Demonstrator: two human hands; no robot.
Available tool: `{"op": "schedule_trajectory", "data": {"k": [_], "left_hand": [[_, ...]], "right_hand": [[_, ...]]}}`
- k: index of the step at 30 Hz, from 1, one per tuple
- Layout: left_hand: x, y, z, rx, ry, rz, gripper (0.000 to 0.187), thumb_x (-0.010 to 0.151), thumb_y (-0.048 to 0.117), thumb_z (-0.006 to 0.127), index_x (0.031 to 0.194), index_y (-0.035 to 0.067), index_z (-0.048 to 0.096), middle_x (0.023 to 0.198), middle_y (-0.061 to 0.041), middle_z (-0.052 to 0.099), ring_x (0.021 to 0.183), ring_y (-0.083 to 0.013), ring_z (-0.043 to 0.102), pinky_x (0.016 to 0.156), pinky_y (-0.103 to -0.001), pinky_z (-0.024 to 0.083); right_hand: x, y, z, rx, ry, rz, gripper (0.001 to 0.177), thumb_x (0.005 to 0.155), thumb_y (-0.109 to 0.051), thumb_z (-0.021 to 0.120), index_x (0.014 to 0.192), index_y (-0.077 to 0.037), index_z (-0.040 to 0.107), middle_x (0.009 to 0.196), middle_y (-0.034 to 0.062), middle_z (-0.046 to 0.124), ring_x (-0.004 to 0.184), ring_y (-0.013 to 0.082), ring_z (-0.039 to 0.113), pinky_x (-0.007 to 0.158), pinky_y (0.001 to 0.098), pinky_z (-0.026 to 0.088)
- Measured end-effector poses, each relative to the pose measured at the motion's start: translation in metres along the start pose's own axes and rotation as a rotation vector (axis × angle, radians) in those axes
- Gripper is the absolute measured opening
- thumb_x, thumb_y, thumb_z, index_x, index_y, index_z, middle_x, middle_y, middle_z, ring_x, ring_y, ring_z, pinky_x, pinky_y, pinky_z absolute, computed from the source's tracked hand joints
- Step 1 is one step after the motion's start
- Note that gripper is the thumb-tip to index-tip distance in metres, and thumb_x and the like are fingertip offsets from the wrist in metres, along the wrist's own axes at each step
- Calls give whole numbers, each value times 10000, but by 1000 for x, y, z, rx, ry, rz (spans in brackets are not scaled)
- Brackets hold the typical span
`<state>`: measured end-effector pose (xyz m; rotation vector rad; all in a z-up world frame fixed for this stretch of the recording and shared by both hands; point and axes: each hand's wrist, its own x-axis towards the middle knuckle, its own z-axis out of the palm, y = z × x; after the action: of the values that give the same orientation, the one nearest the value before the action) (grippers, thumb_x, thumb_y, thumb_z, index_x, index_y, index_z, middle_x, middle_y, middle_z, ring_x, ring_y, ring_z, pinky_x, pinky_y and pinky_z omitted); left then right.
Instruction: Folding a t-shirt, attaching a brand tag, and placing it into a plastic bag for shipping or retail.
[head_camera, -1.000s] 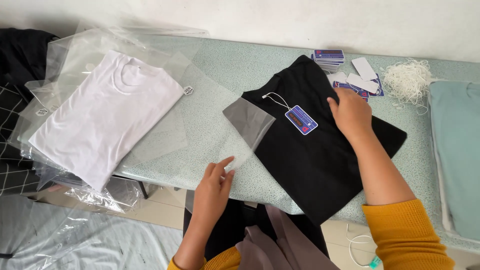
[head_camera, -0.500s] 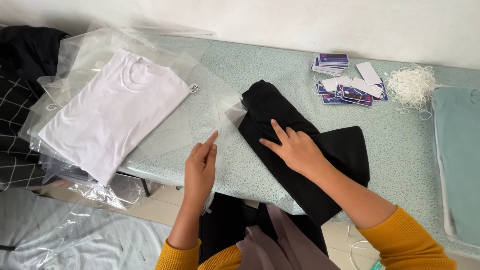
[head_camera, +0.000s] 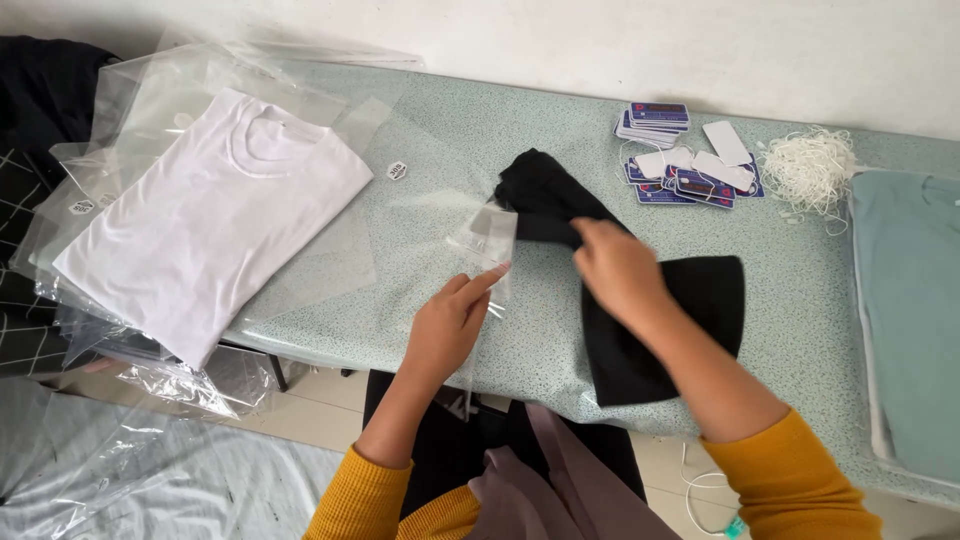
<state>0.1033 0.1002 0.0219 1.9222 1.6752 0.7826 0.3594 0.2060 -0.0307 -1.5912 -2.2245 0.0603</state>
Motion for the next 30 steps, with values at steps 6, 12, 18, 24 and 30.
{"op": "schedule_trajectory", "data": {"k": [6, 12, 18, 24, 30], "left_hand": [[25, 18, -8, 192, -171, 183, 516, 1028, 149, 507, 1510, 333, 529, 937, -121, 723, 814, -272, 733, 787, -382, 604], [52, -15, 41, 98, -69, 239, 411, 1012, 207, 524, 1417, 235, 583, 823, 13, 730, 545, -128, 574, 428, -271, 423], [51, -22, 27, -549, -17, -100, 358, 1024, 286, 578, 1339, 163, 696, 654, 90, 403, 587, -51, 336, 597, -234, 316], [47, -22, 27, -650, 8, -127, 420, 1045, 319, 524, 1413, 166, 656, 624, 87, 335, 527, -48, 244, 498, -237, 243], [52, -31, 35, -662, 40, -111, 345, 1053, 286, 531, 1341, 178, 689, 678, 65, 481, 545, -48, 340, 490, -224, 308]], "right_hand": [[24, 103, -47, 397, 272, 169, 316, 973, -155, 583, 1233, -48, 726, 1003, 249, 685, 1033, 437, 652, 875, 515, 493], [21, 76, -109, 746, 149, 571, 122, 922, -187, 533, 963, -178, 647, 840, -89, 506, 825, 62, 463, 724, 224, 342], [23, 79, -110, 627, -226, 660, 339, 909, -164, 482, 1178, -144, 687, 1018, 37, 682, 884, 164, 595, 755, 299, 426], [20, 64, -115, 706, -276, 390, 318, 954, -174, 658, 1269, -139, 678, 1267, -24, 680, 1180, 128, 594, 1063, 265, 399], [11, 69, -122, 806, 36, 252, 415, 972, -33, 622, 1379, -115, 626, 1256, 10, 669, 1143, 121, 608, 1021, 266, 456]]}}
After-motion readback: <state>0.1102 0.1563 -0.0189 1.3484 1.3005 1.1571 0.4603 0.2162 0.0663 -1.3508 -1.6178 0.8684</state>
